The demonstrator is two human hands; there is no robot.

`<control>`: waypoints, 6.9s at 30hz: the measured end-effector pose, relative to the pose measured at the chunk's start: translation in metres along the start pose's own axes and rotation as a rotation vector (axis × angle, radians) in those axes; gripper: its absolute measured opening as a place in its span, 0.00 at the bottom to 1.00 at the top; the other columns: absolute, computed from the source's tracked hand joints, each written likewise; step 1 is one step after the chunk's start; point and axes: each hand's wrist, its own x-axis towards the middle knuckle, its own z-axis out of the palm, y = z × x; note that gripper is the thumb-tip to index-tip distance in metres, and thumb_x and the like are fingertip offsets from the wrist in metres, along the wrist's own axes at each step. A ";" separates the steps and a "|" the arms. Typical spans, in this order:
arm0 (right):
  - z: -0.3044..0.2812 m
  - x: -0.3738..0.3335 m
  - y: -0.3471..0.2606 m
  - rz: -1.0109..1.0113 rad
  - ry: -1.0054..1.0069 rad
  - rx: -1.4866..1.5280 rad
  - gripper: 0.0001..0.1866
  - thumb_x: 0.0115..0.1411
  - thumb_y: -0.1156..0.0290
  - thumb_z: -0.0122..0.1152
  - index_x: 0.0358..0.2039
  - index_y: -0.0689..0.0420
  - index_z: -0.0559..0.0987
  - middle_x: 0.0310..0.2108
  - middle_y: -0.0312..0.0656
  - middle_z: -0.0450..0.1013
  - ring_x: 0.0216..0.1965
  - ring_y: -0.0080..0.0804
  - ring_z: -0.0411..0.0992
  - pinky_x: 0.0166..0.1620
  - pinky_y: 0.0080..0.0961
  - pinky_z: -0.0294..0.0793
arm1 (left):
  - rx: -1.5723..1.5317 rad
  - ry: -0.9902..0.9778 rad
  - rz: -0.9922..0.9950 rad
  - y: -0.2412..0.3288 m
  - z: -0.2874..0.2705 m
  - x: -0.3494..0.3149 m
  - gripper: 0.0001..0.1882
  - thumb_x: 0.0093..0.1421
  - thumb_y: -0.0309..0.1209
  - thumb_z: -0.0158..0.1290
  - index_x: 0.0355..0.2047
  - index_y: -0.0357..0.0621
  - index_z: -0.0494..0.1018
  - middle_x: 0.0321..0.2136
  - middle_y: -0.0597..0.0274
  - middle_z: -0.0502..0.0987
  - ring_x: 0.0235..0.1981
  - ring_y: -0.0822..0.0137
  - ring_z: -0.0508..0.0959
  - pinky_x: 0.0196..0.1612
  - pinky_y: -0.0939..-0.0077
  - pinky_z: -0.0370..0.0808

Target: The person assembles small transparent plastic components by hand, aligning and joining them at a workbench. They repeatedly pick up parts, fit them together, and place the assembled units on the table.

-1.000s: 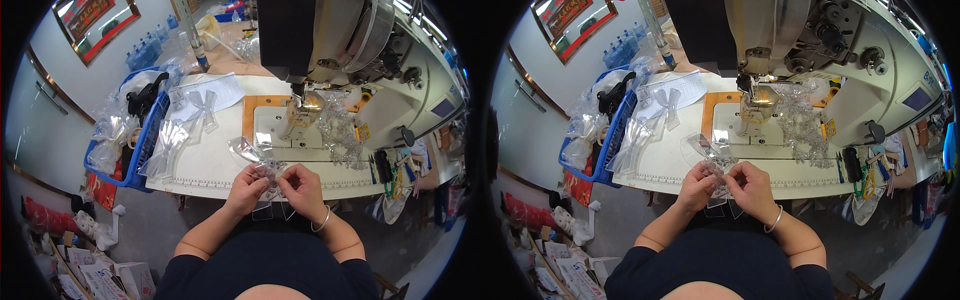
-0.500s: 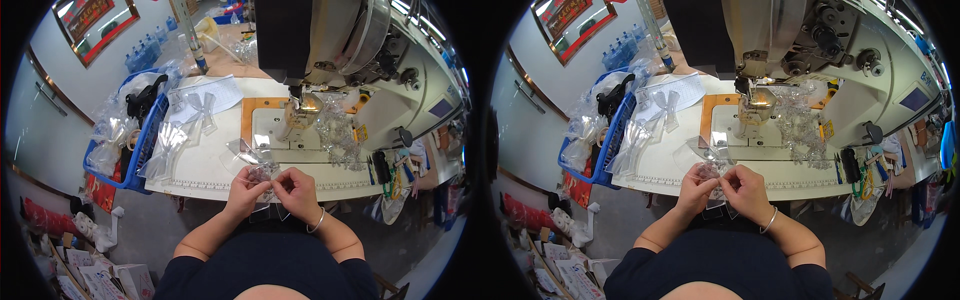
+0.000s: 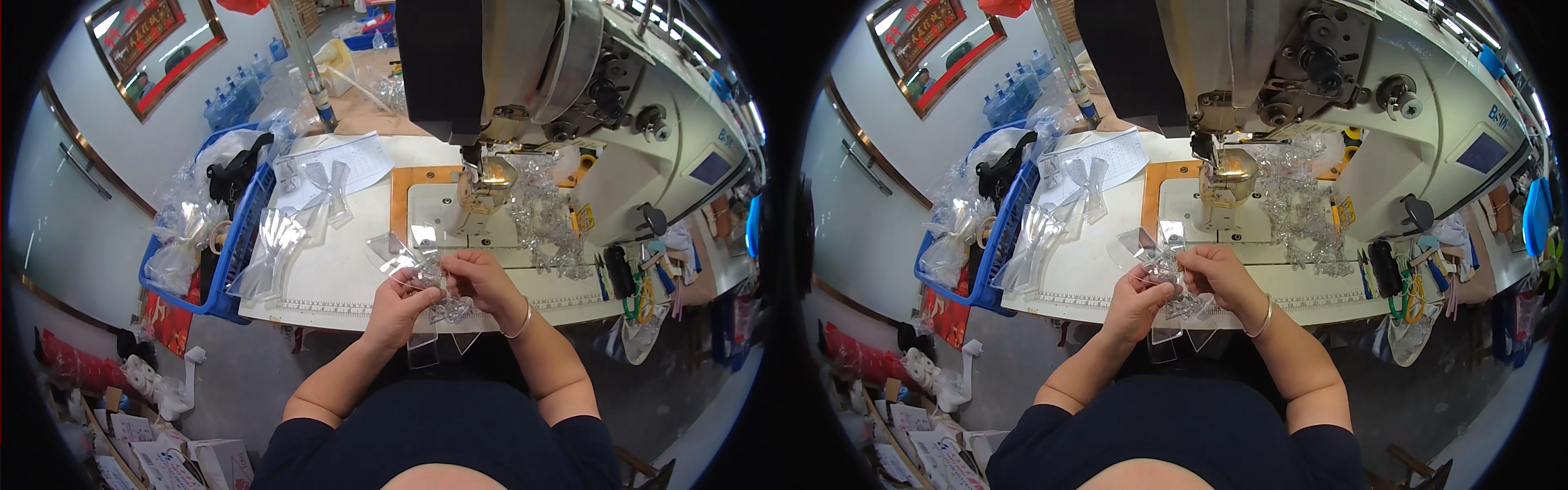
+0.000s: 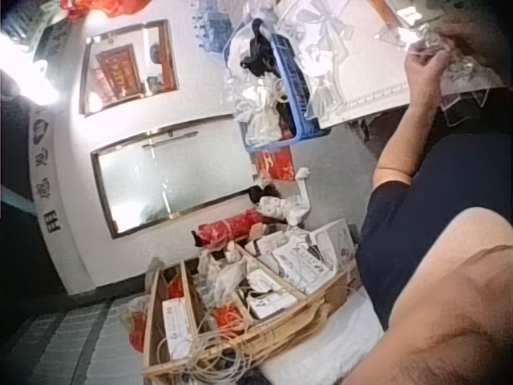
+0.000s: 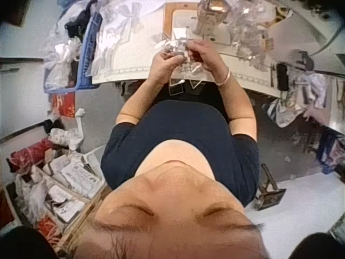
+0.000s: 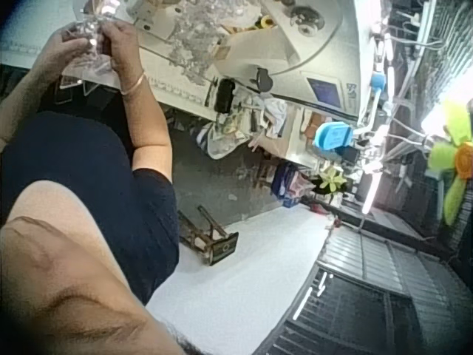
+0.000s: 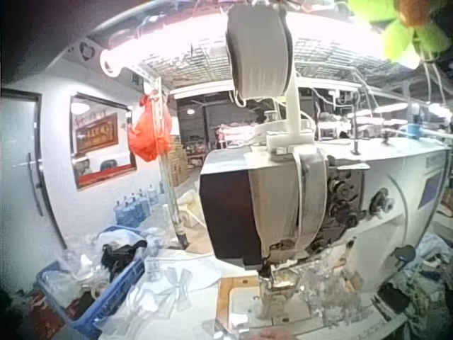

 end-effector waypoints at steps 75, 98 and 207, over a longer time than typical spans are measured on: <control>-0.004 0.005 -0.066 -0.718 0.553 -0.722 0.07 0.51 0.74 0.65 0.23 0.64 0.78 0.20 0.38 0.75 0.21 0.20 0.71 0.25 0.18 0.69 | -0.156 -0.199 -0.244 0.061 0.056 0.084 0.36 0.57 0.24 0.47 0.65 0.59 0.53 0.42 0.56 0.74 0.34 0.65 0.78 0.34 0.70 0.79; -0.002 0.025 -0.074 -0.992 0.878 -0.942 0.07 0.48 0.70 0.65 0.20 0.53 0.74 0.24 0.34 0.68 0.37 0.36 0.62 0.43 0.35 0.61 | 0.401 -0.273 -0.420 0.117 0.054 0.149 0.18 0.55 0.27 0.55 0.46 0.39 0.69 0.35 0.58 0.78 0.31 0.67 0.80 0.33 0.69 0.80; 0.023 -0.002 0.010 -0.484 0.419 -0.285 0.15 0.53 0.81 0.65 0.40 0.63 0.73 0.28 0.35 0.73 0.29 0.18 0.71 0.32 0.15 0.73 | -0.165 0.011 0.322 -0.008 -0.004 0.016 0.27 0.59 0.15 0.48 0.58 0.45 0.57 0.47 0.53 0.72 0.53 0.60 0.71 0.57 0.63 0.68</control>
